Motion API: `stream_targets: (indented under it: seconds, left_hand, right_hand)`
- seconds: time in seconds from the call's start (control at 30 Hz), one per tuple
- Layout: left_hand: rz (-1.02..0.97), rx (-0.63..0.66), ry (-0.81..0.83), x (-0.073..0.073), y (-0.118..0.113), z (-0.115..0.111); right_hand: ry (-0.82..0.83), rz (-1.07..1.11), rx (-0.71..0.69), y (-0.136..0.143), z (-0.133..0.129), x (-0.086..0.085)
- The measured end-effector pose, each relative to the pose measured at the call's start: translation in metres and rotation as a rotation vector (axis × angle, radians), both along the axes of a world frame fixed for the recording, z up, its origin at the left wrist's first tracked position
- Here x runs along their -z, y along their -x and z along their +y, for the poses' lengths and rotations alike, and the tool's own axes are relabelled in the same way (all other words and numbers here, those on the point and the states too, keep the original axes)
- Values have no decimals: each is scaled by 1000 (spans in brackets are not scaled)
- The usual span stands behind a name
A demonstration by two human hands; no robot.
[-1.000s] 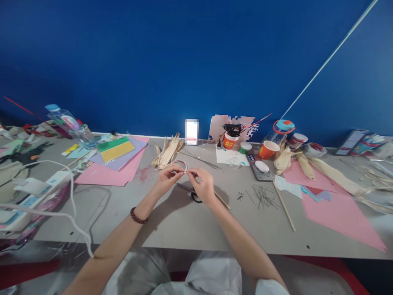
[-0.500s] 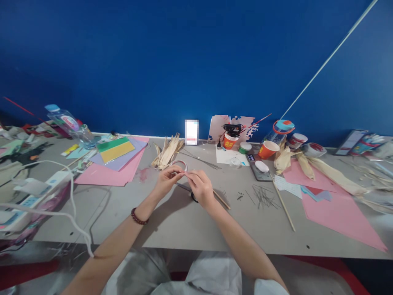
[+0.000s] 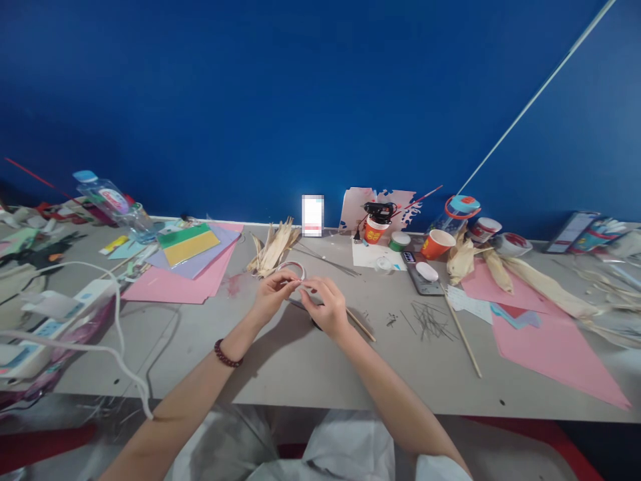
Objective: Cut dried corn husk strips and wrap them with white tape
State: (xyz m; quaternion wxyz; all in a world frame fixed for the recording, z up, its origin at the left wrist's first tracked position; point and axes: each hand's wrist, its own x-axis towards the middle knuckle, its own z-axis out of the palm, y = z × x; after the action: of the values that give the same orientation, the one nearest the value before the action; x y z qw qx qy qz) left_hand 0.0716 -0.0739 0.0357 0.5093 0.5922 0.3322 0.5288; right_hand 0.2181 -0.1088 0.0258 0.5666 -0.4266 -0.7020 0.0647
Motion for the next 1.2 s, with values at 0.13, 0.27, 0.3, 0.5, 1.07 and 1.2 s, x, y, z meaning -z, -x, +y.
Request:
stream_targets:
  seconds: [0.13, 0.27, 0.3, 0.5, 1.07, 1.2]
  left_hand:
    - [1, 3, -22, 3, 1, 2]
    - [-1, 12, -38, 4, 2, 3]
    - [-1, 10, -41, 4, 2, 3]
    - [10, 0, -61, 5, 2, 3]
    - [-11, 9, 37, -2, -1, -2]
    - [-8, 13, 66, 1, -1, -1]
  right_hand:
    - [88, 67, -15, 2, -1, -6]
    - [156, 146, -25, 2, 0, -7]
    - [158, 151, -28, 2, 1, -7]
    - [115, 119, 1, 3, 1, -5]
    - [44, 116, 45, 6, -2, -6]
    - [5, 80, 40, 5, -2, -5]
